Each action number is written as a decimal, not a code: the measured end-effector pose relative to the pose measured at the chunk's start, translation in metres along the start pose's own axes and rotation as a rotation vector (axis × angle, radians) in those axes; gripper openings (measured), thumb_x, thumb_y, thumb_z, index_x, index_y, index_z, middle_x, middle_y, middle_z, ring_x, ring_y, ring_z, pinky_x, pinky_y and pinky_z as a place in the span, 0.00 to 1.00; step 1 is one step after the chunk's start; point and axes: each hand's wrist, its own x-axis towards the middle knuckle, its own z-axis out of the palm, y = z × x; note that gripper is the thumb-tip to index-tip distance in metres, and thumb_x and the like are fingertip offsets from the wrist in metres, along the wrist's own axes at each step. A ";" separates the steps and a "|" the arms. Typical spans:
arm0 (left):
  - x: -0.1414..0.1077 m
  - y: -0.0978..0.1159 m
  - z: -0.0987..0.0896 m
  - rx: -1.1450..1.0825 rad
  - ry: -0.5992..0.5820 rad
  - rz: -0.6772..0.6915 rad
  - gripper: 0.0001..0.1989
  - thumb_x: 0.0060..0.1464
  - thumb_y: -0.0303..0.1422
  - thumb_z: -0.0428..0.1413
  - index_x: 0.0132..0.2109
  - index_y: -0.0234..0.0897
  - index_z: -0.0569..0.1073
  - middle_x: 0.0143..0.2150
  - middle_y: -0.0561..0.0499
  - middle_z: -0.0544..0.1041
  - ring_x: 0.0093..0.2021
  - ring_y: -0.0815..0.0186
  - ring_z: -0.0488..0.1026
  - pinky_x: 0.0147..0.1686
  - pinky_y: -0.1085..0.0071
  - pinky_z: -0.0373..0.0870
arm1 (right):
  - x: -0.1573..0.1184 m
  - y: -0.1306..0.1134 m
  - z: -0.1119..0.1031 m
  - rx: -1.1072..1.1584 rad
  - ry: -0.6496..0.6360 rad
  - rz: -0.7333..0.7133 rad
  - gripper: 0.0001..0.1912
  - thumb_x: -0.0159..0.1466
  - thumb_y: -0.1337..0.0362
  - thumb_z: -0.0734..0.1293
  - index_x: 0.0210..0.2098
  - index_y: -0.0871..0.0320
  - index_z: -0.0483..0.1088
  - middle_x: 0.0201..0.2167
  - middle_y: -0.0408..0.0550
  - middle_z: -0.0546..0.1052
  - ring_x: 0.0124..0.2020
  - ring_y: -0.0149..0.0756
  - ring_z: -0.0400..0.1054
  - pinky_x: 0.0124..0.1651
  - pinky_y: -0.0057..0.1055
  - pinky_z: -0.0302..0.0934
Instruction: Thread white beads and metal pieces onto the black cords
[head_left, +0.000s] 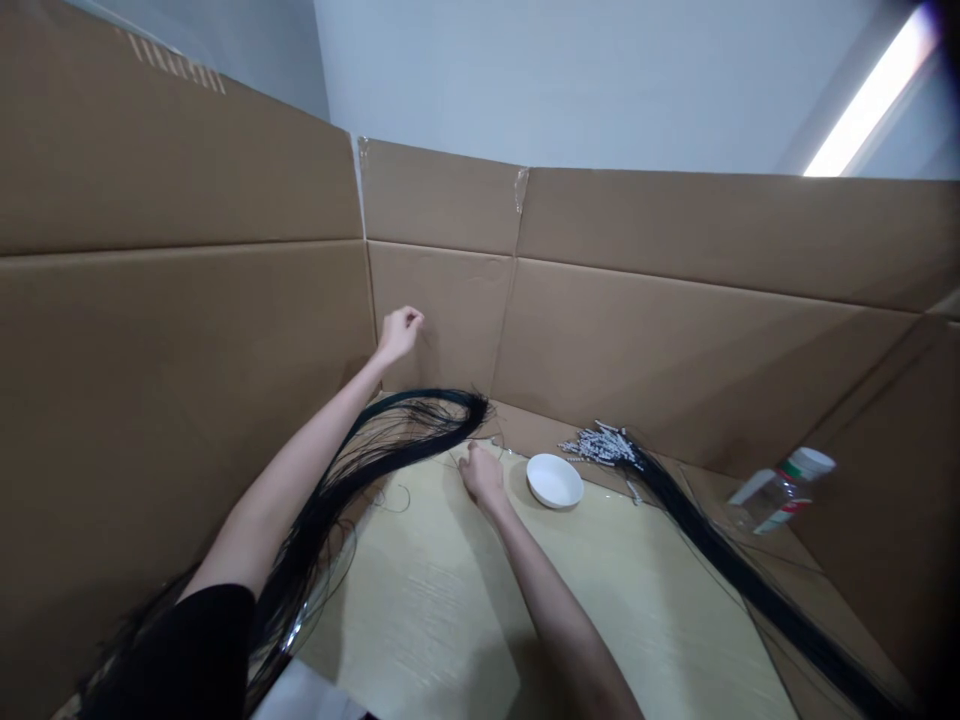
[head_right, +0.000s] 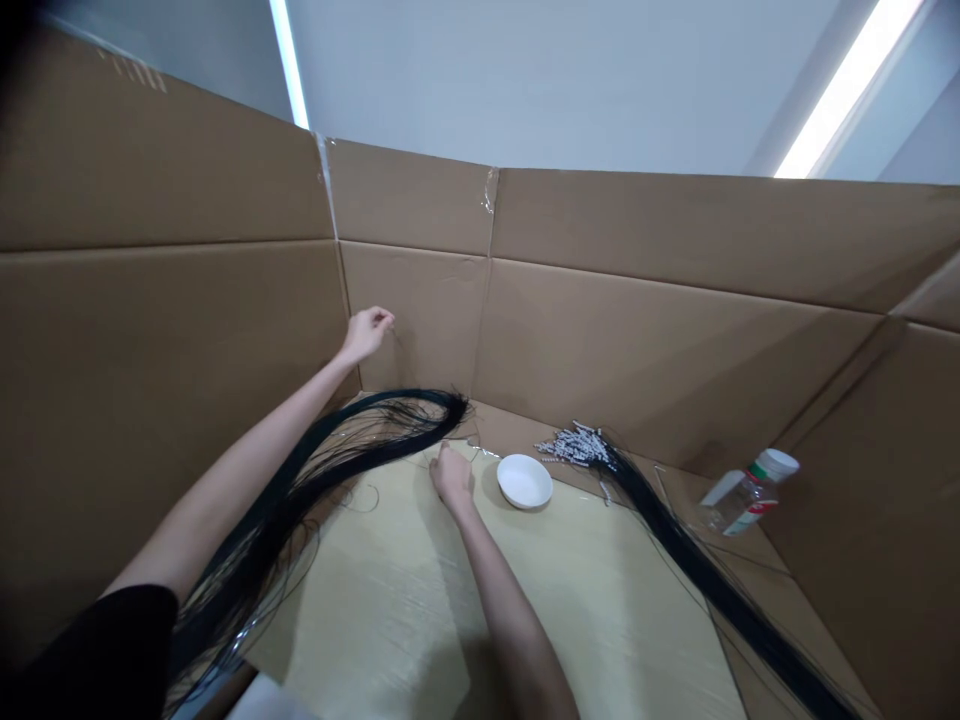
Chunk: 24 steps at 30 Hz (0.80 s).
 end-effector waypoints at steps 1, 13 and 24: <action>-0.005 -0.008 0.009 0.036 -0.049 0.000 0.12 0.68 0.38 0.59 0.48 0.32 0.77 0.47 0.45 0.80 0.47 0.59 0.79 0.52 0.55 0.77 | 0.003 0.002 0.002 -0.023 0.017 0.043 0.18 0.74 0.57 0.68 0.57 0.61 0.72 0.51 0.53 0.77 0.49 0.43 0.75 0.54 0.47 0.72; -0.158 -0.056 0.063 0.342 -0.776 0.212 0.19 0.65 0.44 0.61 0.55 0.35 0.78 0.57 0.41 0.79 0.57 0.54 0.76 0.59 0.49 0.72 | 0.073 0.024 -0.012 -0.039 0.090 0.321 0.20 0.73 0.57 0.70 0.60 0.61 0.70 0.56 0.56 0.75 0.52 0.45 0.74 0.54 0.47 0.73; -0.211 -0.088 0.042 0.487 -0.715 0.050 0.12 0.69 0.38 0.58 0.49 0.33 0.78 0.50 0.44 0.80 0.51 0.58 0.78 0.54 0.54 0.76 | 0.068 0.022 -0.037 0.428 0.236 -0.028 0.18 0.74 0.59 0.69 0.59 0.61 0.71 0.50 0.52 0.78 0.47 0.41 0.77 0.51 0.43 0.75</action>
